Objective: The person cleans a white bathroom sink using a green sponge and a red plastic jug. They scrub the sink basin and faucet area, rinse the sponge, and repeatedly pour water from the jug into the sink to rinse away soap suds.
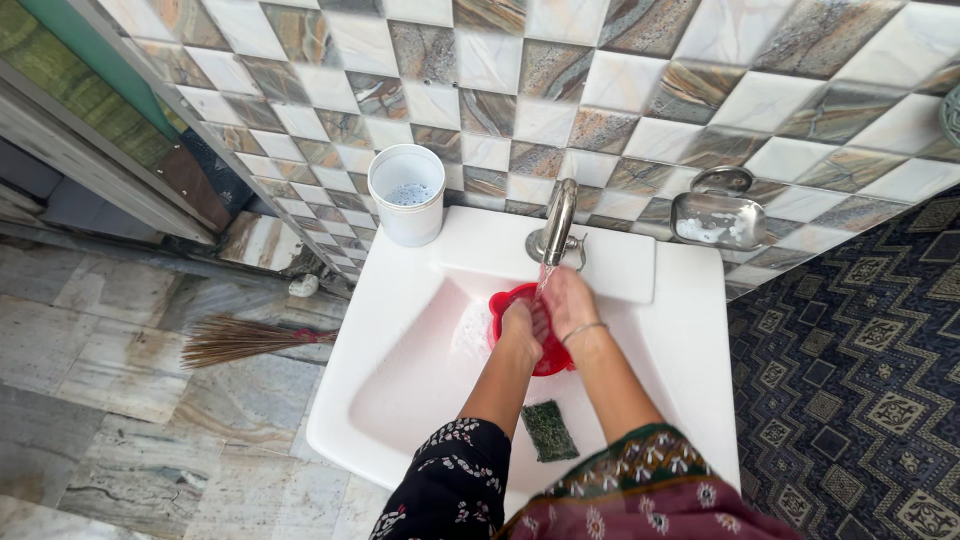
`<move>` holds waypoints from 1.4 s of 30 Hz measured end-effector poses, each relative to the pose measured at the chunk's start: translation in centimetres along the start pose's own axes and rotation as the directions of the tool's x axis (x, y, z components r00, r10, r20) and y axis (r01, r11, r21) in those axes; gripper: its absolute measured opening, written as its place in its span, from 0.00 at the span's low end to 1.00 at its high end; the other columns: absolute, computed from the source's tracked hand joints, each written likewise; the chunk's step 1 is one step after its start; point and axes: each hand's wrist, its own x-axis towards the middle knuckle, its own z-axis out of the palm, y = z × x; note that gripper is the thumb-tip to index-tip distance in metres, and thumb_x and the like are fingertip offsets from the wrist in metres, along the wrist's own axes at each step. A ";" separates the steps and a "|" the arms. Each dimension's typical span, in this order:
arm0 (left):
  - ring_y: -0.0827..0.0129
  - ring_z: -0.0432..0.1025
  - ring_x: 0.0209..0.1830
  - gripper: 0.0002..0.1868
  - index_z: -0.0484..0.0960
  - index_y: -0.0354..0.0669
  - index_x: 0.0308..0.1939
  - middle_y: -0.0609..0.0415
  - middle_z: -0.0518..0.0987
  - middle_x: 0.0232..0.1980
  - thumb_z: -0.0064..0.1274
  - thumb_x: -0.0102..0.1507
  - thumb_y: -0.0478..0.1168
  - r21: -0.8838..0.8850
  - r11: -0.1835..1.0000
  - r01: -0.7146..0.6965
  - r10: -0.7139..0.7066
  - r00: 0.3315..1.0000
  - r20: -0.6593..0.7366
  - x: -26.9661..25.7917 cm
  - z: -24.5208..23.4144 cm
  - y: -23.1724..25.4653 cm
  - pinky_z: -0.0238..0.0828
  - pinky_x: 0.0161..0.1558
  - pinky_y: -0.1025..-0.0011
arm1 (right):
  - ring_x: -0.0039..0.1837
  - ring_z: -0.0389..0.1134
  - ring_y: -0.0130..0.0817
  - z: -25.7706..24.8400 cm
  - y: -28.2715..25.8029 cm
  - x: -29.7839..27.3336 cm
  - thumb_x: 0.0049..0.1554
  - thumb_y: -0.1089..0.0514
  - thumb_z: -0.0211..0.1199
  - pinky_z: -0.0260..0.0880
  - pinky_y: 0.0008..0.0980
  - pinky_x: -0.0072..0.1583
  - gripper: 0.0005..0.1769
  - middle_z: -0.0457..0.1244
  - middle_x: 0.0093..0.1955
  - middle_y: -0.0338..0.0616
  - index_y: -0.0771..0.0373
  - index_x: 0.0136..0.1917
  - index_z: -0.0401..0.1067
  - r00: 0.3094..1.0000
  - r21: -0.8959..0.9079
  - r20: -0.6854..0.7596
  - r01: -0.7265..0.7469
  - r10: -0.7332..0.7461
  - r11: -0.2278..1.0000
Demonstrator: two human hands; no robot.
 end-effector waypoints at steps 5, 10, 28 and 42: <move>0.61 0.78 0.47 0.18 0.79 0.42 0.51 0.49 0.83 0.49 0.32 0.72 0.43 -0.245 0.969 0.009 -0.024 0.998 -0.058 0.7 -0.4 -1.0 0.77 0.52 0.60 | 0.58 0.69 0.43 -0.1 2.8 -3.4 0.64 0.52 0.45 0.67 0.46 0.65 0.18 0.69 0.55 0.47 0.60 0.56 0.72 0.881 0.215 -0.229 -0.370 0.415 0.904; 0.53 0.76 0.46 0.23 0.75 0.31 0.53 0.42 0.80 0.48 0.27 0.73 0.46 -0.308 0.947 -0.086 0.097 0.995 0.020 -3.8 2.5 1.5 0.78 0.52 0.53 | 0.57 0.69 0.44 1.7 0.3 -4.0 0.64 0.56 0.44 0.69 0.44 0.67 0.16 0.68 0.50 0.50 0.65 0.48 0.72 0.955 0.563 0.212 -0.292 0.207 0.773; 0.79 0.51 0.10 0.18 0.72 0.47 0.26 0.63 0.65 0.18 0.38 0.67 0.49 0.026 1.000 0.013 -0.024 0.882 0.471 -8.5 6.3 8.2 0.48 0.12 0.78 | 0.47 0.65 0.35 4.7 -7.1 10.7 0.69 0.40 0.40 0.68 0.33 0.53 0.29 0.65 0.40 0.43 0.61 0.43 0.72 0.831 -0.212 0.529 0.326 -0.173 0.921; 0.57 0.77 0.49 0.20 0.80 0.41 0.52 0.46 0.83 0.51 0.30 0.71 0.41 -0.279 0.960 0.019 -0.018 1.000 0.003 2.4 -0.9 -1.6 0.76 0.57 0.56 | 0.54 0.72 0.45 0.9 2.9 -3.7 0.63 0.56 0.47 0.72 0.46 0.61 0.15 0.71 0.50 0.48 0.62 0.51 0.75 0.900 0.288 -0.204 -0.321 0.385 0.902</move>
